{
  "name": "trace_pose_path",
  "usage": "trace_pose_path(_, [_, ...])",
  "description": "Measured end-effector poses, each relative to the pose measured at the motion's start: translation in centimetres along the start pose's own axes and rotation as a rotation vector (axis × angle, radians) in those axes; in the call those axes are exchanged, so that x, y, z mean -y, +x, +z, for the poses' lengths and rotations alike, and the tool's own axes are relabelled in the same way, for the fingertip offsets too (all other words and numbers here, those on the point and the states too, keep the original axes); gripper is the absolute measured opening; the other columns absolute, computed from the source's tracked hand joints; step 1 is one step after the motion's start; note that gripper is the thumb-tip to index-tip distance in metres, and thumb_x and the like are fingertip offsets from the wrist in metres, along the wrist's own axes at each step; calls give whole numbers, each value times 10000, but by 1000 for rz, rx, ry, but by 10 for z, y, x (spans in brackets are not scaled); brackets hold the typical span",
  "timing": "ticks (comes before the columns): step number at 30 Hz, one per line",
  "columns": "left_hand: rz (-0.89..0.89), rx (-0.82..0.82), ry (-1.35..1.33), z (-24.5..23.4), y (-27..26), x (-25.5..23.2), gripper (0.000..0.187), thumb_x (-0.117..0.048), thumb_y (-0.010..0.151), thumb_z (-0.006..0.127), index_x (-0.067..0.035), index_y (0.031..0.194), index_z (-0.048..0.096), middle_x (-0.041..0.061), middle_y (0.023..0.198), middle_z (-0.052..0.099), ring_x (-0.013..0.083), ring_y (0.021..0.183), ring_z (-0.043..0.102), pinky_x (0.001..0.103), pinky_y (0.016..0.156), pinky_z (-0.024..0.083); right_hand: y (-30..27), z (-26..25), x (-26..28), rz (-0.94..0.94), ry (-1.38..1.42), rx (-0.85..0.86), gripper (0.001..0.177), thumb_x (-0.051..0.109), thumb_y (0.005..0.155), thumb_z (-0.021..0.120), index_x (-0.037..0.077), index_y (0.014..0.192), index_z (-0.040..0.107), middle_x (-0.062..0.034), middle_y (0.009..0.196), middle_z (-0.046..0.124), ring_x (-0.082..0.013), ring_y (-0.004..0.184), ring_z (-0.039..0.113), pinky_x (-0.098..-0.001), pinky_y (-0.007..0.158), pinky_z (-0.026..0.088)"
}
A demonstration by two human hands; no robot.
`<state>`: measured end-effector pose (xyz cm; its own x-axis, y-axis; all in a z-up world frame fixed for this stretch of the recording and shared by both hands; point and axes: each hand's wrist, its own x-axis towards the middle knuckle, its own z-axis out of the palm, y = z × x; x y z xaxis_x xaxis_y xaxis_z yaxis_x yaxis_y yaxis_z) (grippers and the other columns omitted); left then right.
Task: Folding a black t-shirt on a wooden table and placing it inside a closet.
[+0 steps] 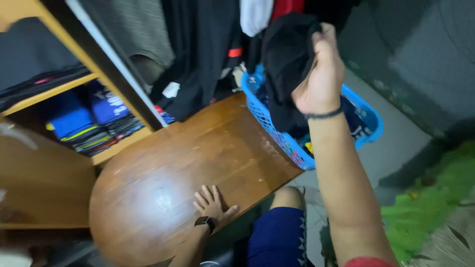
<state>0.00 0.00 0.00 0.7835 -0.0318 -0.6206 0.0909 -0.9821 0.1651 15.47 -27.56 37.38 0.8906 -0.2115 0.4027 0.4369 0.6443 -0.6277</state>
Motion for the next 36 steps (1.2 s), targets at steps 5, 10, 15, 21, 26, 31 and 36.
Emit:
trace_pose_path(5, [418,-406,-557,-46,-58,10,984,-586,934,501,-80,1629,21,154,1718,96,330,1574,127,631,1215,65,-75,74,-45,172,104,112,82,98,1011,525,130,1072,569,-115,1062,665,-229,993,682,-400,917,590])
trace_pose_path(10, [784,-1165,-799,-107,-174,19,780,-513,1058,392,27,1592,215,254,1671,260,395,1573,276,514,1304,230,-170,90,-113,462,-44,49,163,91,967,560,68,1125,596,-181,1108,704,-252,1025,716,-359,870,612])
trace_pose_path(15, [425,-988,-803,-82,-176,64,287,-186,937,633,-52,1188,590,123,1097,655,281,998,633,378,923,475,-290,52,-192,671,-610,265,87,150,957,610,178,1029,569,20,804,460,-44,680,446,-209,582,444])
trace_pose_path(21, [381,-621,-860,-32,-183,98,17,-126,940,557,-125,957,554,45,879,610,194,799,575,347,768,466,-359,12,-210,829,-627,281,29,92,937,613,114,956,610,-1,686,504,-71,630,499,-237,629,519])
trace_pose_path(26, [305,-446,-943,14,-172,100,349,-263,892,712,-101,1117,499,22,859,620,122,706,540,325,642,489,-378,-3,-203,664,-903,483,128,184,885,646,125,989,694,-83,1164,596,-200,1120,607,-313,979,448])
trace_pose_path(31, [426,-493,-1019,26,-152,103,559,-178,904,652,-38,1409,457,128,1318,648,193,1190,642,331,1064,473,-387,-11,-205,759,-901,558,258,189,936,563,140,1141,713,-137,1384,564,-249,1372,538,-340,922,529])
trace_pose_path(36, [202,-579,-1309,-26,-166,89,287,-216,1014,526,-61,1153,724,28,1077,733,123,1000,621,292,939,492,-374,-8,-202,593,-920,702,339,59,898,533,126,1155,743,-179,1391,596,-324,1285,609,-374,1097,439])
